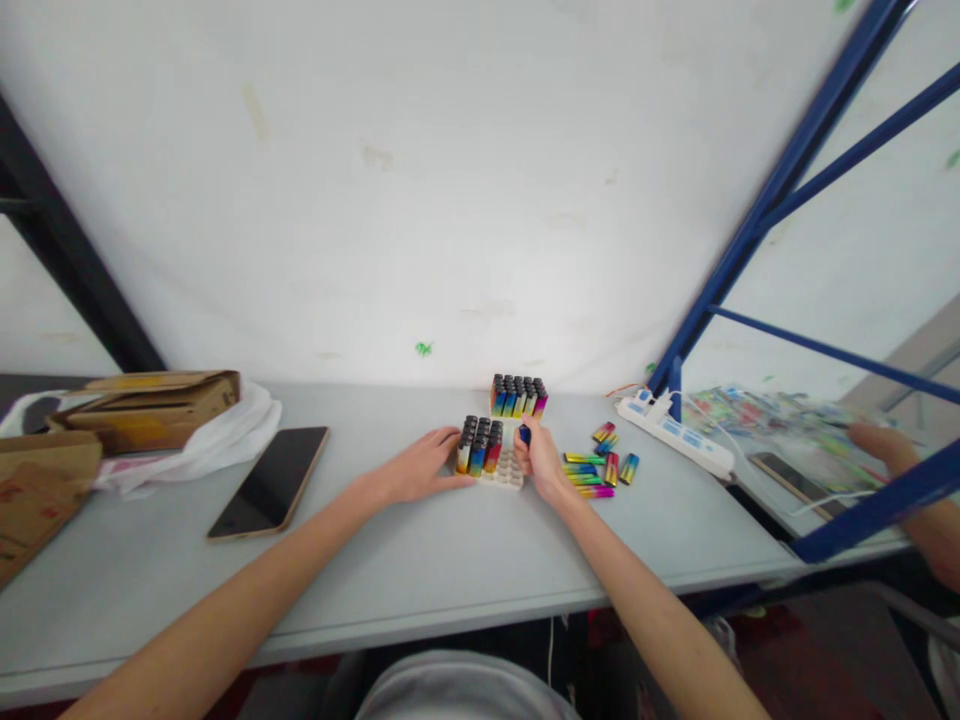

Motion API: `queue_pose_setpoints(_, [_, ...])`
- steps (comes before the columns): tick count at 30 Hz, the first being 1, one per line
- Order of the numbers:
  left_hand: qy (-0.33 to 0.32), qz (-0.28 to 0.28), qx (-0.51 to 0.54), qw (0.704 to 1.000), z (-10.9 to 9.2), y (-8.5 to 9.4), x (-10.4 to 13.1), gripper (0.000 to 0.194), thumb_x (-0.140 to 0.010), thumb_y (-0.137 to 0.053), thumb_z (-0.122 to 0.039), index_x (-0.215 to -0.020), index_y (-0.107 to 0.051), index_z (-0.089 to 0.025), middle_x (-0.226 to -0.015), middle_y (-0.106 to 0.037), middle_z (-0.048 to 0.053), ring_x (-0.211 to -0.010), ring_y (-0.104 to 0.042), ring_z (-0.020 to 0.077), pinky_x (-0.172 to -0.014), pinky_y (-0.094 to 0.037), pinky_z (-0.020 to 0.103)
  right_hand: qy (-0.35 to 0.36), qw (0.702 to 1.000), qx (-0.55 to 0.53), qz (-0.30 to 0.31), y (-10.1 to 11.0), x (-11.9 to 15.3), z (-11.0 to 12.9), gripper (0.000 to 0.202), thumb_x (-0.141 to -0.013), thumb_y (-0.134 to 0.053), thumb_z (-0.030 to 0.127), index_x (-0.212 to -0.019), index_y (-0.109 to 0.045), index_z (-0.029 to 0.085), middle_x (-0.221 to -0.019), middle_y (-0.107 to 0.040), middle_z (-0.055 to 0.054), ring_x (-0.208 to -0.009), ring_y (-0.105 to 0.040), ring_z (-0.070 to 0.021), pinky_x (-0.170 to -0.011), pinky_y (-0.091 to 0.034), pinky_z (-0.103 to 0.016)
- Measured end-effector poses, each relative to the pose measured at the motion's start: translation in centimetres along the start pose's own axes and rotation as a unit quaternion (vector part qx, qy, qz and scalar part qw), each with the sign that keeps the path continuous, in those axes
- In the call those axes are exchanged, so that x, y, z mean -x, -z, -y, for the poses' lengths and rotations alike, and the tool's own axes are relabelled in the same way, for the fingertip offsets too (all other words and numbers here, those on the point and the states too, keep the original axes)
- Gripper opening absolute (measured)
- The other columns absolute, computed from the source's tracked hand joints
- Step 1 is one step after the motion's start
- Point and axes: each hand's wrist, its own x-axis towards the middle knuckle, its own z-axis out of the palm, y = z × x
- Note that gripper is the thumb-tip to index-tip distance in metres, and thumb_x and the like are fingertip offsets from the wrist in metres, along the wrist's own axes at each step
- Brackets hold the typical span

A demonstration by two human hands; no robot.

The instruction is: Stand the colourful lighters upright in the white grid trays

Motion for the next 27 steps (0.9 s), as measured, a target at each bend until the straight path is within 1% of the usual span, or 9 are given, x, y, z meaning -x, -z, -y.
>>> queue_pose_setpoints(4, [0.0, 0.0, -0.002, 1.0, -0.1, 0.0, 0.0, 0.075, -0.095, -0.058, -0.071, -0.144, -0.052, -0.015, -0.154, -0.053, 0.019, -0.142, -0.051, 0.0347, -0.121, -0.039, 0.043, 0.008, 1.0, 0.015, 0.003, -0.1, 0.2, -0.2, 0.052, -0.097, -0.038, 0.053, -0.053, -0.033, 0.025, -0.045, -0.023, 0.007, -0.04, -0.016, -0.0087, -0.039, -0.013, -0.024])
queue_pose_setpoints(7, [-0.005, -0.004, -0.003, 1.0, 0.0, -0.1, 0.0, 0.073, -0.096, -0.059, -0.07, -0.144, -0.052, -0.015, -0.153, -0.053, 0.018, -0.141, -0.052, 0.0341, -0.121, -0.039, 0.043, 0.013, 1.0, 0.028, 0.008, -0.1, 0.3, -0.4, 0.051, -0.097, -0.038, 0.051, -0.053, -0.034, 0.025, -0.045, -0.025, 0.006, -0.04, -0.018, -0.0089, -0.04, -0.014, -0.024])
queue_pose_setpoints(9, [-0.009, -0.007, -0.001, 1.0, 0.1, -0.2, 0.0, 0.073, -0.095, -0.059, -0.07, -0.144, -0.052, -0.016, -0.153, -0.053, 0.018, -0.141, -0.052, 0.034, -0.12, -0.04, 0.043, 0.013, 1.0, 0.026, 0.003, -0.1, 0.2, -0.5, 0.053, -0.097, -0.039, 0.055, -0.053, -0.035, 0.025, -0.045, -0.027, 0.006, -0.041, -0.019, -0.0091, -0.04, -0.015, -0.024])
queue_pose_setpoints(13, [-0.009, -0.004, 0.0, 1.0, 0.4, -0.3, -0.1, 0.076, -0.095, -0.058, -0.073, -0.144, -0.052, -0.016, -0.154, -0.052, 0.019, -0.141, -0.051, 0.0347, -0.121, -0.039, 0.045, 0.023, 0.999, 0.019, 0.011, 0.2, 0.0, -0.1, 0.065, -0.092, -0.042, 0.08, -0.061, -0.045, 0.024, -0.048, -0.027, 0.007, -0.042, -0.022, -0.0094, -0.041, -0.019, -0.025])
queue_pose_setpoints(16, [-0.007, -0.002, -0.001, 1.0, 0.4, -0.4, -0.2, 0.077, -0.094, -0.058, -0.073, -0.145, -0.052, -0.016, -0.154, -0.052, 0.019, -0.142, -0.05, 0.0341, -0.122, -0.038, 0.044, 0.088, 0.995, 0.021, 0.045, 0.8, 0.1, 0.4, 0.067, -0.088, -0.046, 0.087, -0.08, -0.06, 0.022, -0.056, -0.038, 0.006, -0.044, -0.032, -0.0113, -0.043, -0.028, -0.026])
queue_pose_setpoints(19, [-0.012, -0.008, 0.006, 1.0, 0.4, -0.4, -0.1, 0.076, -0.094, -0.058, -0.073, -0.145, -0.052, -0.017, -0.153, -0.053, 0.018, -0.142, -0.051, 0.034, -0.121, -0.038, 0.044, 0.163, 0.981, 0.083, 0.061, 1.5, 0.7, 1.1, 0.06, -0.091, -0.051, 0.08, -0.101, -0.066, 0.023, -0.072, -0.056, 0.001, -0.057, -0.051, -0.0156, -0.053, -0.044, -0.028])
queue_pose_setpoints(21, [-0.016, -0.012, 0.009, 1.0, 0.3, -0.3, -0.1, 0.074, -0.095, -0.058, -0.072, -0.145, -0.052, -0.018, -0.151, -0.055, 0.017, -0.141, -0.052, 0.0338, -0.12, -0.039, 0.044, 0.211, 0.964, 0.15, 0.06, 1.9, 1.4, 1.5, 0.051, -0.093, -0.057, 0.072, -0.101, -0.068, 0.023, -0.086, -0.064, -0.004, -0.075, -0.061, -0.0189, -0.064, -0.051, -0.028])
queue_pose_setpoints(23, [-0.014, -0.01, 0.009, 1.0, 0.1, -0.3, -0.1, 0.073, -0.095, -0.058, -0.072, -0.143, -0.054, -0.018, -0.149, -0.056, 0.017, -0.139, -0.053, 0.0341, -0.119, -0.04, 0.044, 0.26, 0.942, 0.206, 0.057, 2.2, 2.4, 1.8, 0.042, -0.094, -0.063, 0.063, -0.098, -0.069, 0.022, -0.097, -0.067, -0.006, -0.089, -0.064, -0.0207, -0.075, -0.054, -0.029])
queue_pose_setpoints(27, [-0.006, -0.005, 0.008, 1.0, -0.1, -0.1, 0.0, 0.073, -0.094, -0.057, -0.074, -0.14, -0.056, -0.017, -0.146, -0.058, 0.018, -0.138, -0.054, 0.0354, -0.117, -0.042, 0.044, 0.304, 0.903, 0.293, 0.075, 2.2, 4.1, 2.2, 0.03, -0.096, -0.067, 0.051, -0.095, -0.072, 0.022, -0.082, -0.069, -0.004, -0.077, -0.063, -0.02, -0.077, -0.052, -0.032])
